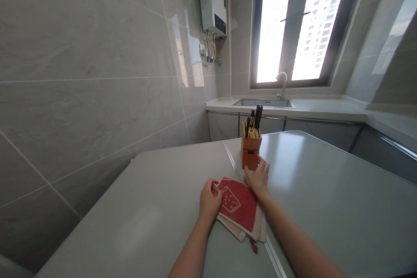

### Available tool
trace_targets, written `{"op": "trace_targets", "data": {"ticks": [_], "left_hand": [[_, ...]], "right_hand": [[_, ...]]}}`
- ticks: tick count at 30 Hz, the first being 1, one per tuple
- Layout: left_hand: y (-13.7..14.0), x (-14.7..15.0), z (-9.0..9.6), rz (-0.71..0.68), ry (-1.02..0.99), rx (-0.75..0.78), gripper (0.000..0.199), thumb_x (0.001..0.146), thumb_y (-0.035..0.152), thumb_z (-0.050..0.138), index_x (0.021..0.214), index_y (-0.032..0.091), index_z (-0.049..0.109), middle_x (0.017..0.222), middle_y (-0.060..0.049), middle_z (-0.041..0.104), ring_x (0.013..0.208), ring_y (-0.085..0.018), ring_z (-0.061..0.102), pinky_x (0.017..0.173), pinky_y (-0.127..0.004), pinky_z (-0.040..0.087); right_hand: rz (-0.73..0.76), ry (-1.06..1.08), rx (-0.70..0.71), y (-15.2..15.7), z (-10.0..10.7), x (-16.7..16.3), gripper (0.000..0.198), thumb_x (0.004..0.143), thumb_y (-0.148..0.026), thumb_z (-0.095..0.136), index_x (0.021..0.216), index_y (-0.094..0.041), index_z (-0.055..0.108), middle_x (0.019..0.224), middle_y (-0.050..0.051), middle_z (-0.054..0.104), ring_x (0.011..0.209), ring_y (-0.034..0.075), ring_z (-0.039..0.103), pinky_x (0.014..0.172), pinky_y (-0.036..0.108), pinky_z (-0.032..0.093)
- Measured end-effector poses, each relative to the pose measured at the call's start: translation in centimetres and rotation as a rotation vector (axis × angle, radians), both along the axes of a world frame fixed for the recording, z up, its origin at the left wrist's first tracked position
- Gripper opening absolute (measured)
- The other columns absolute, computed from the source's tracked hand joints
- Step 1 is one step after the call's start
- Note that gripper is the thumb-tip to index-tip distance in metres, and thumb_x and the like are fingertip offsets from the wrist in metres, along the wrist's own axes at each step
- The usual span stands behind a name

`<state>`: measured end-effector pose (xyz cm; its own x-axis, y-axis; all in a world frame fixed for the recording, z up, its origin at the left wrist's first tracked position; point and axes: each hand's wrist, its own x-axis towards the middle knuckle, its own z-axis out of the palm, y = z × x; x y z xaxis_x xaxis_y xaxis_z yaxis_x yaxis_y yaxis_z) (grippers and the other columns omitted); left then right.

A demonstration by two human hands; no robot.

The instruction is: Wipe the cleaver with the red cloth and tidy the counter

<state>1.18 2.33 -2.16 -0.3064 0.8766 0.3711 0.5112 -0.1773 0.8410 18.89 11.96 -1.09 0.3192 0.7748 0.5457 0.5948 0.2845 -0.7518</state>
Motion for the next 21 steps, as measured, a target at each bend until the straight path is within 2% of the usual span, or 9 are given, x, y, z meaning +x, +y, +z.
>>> {"op": "trace_targets", "data": {"ticks": [4,8,11,14,16,21], "left_hand": [[-0.2,-0.2,0.4,0.044,0.152,0.075,0.029,0.066,0.007,0.047,0.090,0.017,0.058,0.086,-0.006,0.054,0.081,-0.018,0.052,0.076,-0.031,0.043],[-0.5,-0.3,0.8,0.083,0.350,0.095,0.039,0.070,0.010,0.050,0.108,0.017,0.057,0.106,-0.011,0.055,0.103,-0.024,0.047,0.094,-0.040,0.037],[-0.8,-0.1,0.8,-0.011,0.461,0.031,0.051,0.074,0.016,0.050,0.125,0.018,0.050,0.121,-0.011,0.052,0.114,-0.025,0.042,0.100,-0.042,0.032],[-1.1,0.2,0.4,-0.159,0.511,-0.033,0.056,0.077,0.020,0.051,0.132,0.021,0.044,0.124,-0.009,0.052,0.115,-0.024,0.042,0.101,-0.040,0.032],[-1.2,0.4,0.1,-0.202,0.502,-0.042,0.057,0.077,0.021,0.051,0.133,0.021,0.042,0.123,-0.009,0.053,0.114,-0.023,0.044,0.101,-0.039,0.033],[-0.7,0.4,-0.1,-0.109,0.349,0.010,0.049,0.075,0.020,0.053,0.124,0.014,0.049,0.116,-0.012,0.054,0.108,-0.021,0.050,0.097,-0.036,0.038]], "right_hand": [[0.053,-0.076,0.063,-0.2,-0.9,-0.1,0.053,0.076,-0.028,0.050,0.126,-0.014,0.038,0.118,0.017,0.043,0.115,0.030,0.040,0.095,0.046,0.036],[0.252,-0.205,0.180,-0.9,-0.7,-0.5,0.041,0.078,-0.022,0.047,0.119,-0.017,0.044,0.110,0.013,0.048,0.106,0.026,0.046,0.093,0.045,0.038],[0.310,-0.269,0.194,-1.4,-0.6,-0.9,0.037,0.078,-0.018,0.046,0.115,-0.018,0.049,0.103,0.011,0.051,0.098,0.024,0.050,0.089,0.043,0.042],[0.315,-0.300,0.185,-1.6,-0.6,-1.2,0.033,0.079,-0.017,0.045,0.111,-0.017,0.052,0.102,0.011,0.053,0.095,0.024,0.052,0.086,0.042,0.043],[0.331,-0.308,0.170,-1.7,-0.5,-1.2,0.031,0.079,-0.016,0.044,0.109,-0.017,0.054,0.098,0.010,0.054,0.091,0.022,0.054,0.084,0.040,0.044],[0.347,-0.342,0.126,-2.2,0.0,-1.3,0.028,0.081,-0.015,0.043,0.105,-0.016,0.056,0.095,0.010,0.056,0.093,0.022,0.053,0.085,0.035,0.043]]}}
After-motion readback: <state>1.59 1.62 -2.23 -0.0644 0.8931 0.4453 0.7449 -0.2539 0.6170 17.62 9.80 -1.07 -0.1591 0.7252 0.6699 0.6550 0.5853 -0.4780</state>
